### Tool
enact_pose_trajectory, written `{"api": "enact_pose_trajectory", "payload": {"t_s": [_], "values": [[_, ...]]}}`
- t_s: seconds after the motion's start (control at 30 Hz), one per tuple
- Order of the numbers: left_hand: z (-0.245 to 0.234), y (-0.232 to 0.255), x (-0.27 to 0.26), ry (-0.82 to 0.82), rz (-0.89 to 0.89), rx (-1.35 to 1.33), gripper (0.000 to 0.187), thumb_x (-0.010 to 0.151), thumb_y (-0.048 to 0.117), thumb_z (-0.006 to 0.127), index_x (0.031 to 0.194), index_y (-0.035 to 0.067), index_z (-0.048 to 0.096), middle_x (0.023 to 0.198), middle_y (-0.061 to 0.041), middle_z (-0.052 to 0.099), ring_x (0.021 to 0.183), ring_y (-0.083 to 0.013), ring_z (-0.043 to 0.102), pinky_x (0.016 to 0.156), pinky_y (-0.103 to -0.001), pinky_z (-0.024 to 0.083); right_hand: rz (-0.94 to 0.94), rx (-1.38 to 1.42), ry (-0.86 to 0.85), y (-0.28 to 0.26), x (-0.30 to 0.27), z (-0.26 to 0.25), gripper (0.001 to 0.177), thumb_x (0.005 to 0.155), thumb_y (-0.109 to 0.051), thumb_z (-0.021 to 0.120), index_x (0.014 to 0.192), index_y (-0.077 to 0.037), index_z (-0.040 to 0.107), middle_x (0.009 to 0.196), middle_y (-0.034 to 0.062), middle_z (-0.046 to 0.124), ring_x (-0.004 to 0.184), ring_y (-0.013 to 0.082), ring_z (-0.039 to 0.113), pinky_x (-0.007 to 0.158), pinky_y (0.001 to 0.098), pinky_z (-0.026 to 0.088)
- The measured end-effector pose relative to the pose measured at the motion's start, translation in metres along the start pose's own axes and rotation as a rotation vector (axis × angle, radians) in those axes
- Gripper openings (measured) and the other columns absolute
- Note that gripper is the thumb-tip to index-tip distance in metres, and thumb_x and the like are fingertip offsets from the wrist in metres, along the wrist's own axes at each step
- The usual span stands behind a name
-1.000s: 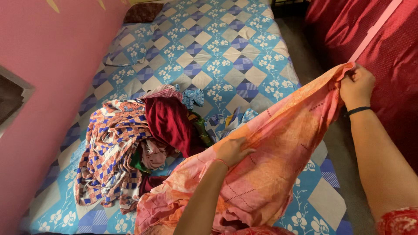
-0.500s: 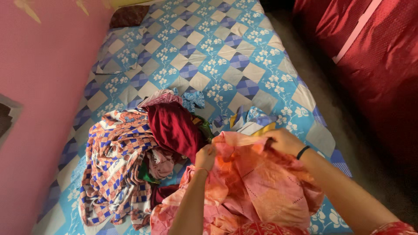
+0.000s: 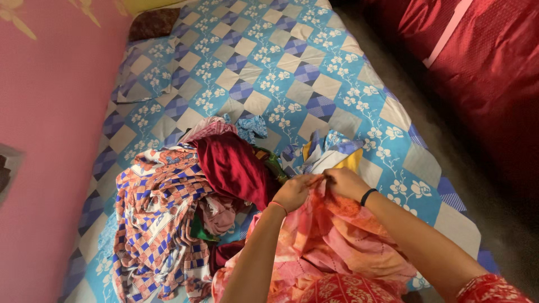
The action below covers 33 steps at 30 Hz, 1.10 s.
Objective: The person picks up and folds a shirt and other pieces of clothing by hand on a bed.
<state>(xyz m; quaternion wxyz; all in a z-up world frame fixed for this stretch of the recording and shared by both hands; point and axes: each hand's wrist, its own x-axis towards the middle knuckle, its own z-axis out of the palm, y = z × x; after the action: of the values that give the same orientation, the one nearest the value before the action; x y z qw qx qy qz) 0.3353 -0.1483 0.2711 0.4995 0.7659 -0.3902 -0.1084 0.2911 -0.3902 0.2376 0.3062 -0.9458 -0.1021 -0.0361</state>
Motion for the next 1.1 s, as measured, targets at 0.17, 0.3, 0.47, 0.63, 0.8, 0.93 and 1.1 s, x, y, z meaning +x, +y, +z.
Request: {"api": "enact_pose_trajectory", "payload": {"t_s": [0.17, 0.3, 0.47, 0.63, 0.8, 0.93, 1.1], "values": [[-0.036, 0.003, -0.026, -0.126, -0.553, 0.385, 0.033, 0.094, 0.023, 0.052, 0.120, 0.020, 0.072, 0.114, -0.016, 0.076, 0.101, -0.0352, 0.072, 0.090, -0.045, 0.055, 0.251, 0.139, 0.099, 0.021, -0.009, -0.030, 0.028, 0.081, -0.017, 0.071, 0.106, -0.006, 0.071, 0.080, 0.0185, 0.070, 0.073, 0.0358, 0.070, 0.067, 0.0427, 0.054], [-0.041, -0.004, -0.037, -0.018, -0.446, 0.507, 0.023, 0.091, 0.025, 0.056, 0.099, 0.017, 0.076, 0.110, -0.014, 0.075, 0.099, -0.0363, 0.071, 0.083, -0.047, 0.057, 0.274, 0.056, 0.124, 0.014, -0.015, -0.041, 0.031, 0.081, -0.020, 0.075, 0.106, -0.003, 0.070, 0.083, 0.0187, 0.070, 0.076, 0.0364, 0.069, 0.067, 0.0427, 0.053], [-0.034, 0.003, -0.030, 0.147, -0.592, 0.611, 0.022, 0.097, 0.024, 0.051, 0.103, 0.009, 0.066, 0.100, -0.022, 0.071, 0.090, -0.0432, 0.071, 0.077, -0.055, 0.055, 0.263, 0.042, 0.112, -0.002, -0.018, -0.041, 0.032, 0.080, -0.022, 0.076, 0.105, -0.003, 0.070, 0.085, 0.0188, 0.070, 0.078, 0.0349, 0.069, 0.070, 0.0418, 0.053], [-0.025, -0.030, -0.037, 0.384, -0.747, 0.381, 0.023, 0.097, 0.023, 0.051, 0.106, 0.006, 0.063, 0.093, -0.027, 0.072, 0.089, -0.0460, 0.069, 0.078, -0.056, 0.053, 0.298, 0.047, -0.009, -0.013, -0.021, -0.048, 0.033, 0.082, -0.024, 0.078, 0.108, -0.004, 0.069, 0.083, 0.0185, 0.069, 0.078, 0.0348, 0.068, 0.070, 0.0425, 0.052], [-0.030, -0.061, -0.058, 0.658, -0.713, 0.160, 0.022, 0.092, 0.024, 0.059, 0.097, 0.011, 0.075, 0.094, -0.019, 0.078, 0.091, -0.0355, 0.074, 0.085, -0.045, 0.057, 0.201, 0.090, -0.060, -0.038, -0.033, -0.068, 0.030, 0.081, -0.016, 0.074, 0.109, -0.007, 0.071, 0.079, 0.0158, 0.069, 0.072, 0.0313, 0.069, 0.067, 0.0400, 0.052], [-0.046, -0.073, -0.075, 1.006, -0.550, 0.202, 0.022, 0.088, 0.029, 0.077, 0.091, 0.007, 0.074, 0.100, -0.019, 0.068, 0.092, -0.0328, 0.071, 0.081, -0.040, 0.057, 0.080, 0.192, -0.178, -0.091, -0.053, -0.069, 0.025, 0.088, -0.021, 0.072, 0.110, -0.009, 0.070, 0.081, 0.0132, 0.070, 0.069, 0.0288, 0.068, 0.065, 0.0388, 0.052], [-0.104, -0.099, -0.103, 1.369, -0.584, -0.525, 0.013, 0.087, 0.009, 0.081, 0.094, 0.004, 0.072, 0.090, -0.006, 0.074, 0.078, -0.0112, 0.069, 0.068, -0.024, 0.056, -0.234, 0.270, -0.772, -0.145, -0.091, -0.060, 0.029, 0.085, -0.022, 0.070, 0.112, -0.014, 0.073, 0.090, 0.0102, 0.076, 0.076, 0.0269, 0.071, 0.069, 0.0387, 0.054]]}}
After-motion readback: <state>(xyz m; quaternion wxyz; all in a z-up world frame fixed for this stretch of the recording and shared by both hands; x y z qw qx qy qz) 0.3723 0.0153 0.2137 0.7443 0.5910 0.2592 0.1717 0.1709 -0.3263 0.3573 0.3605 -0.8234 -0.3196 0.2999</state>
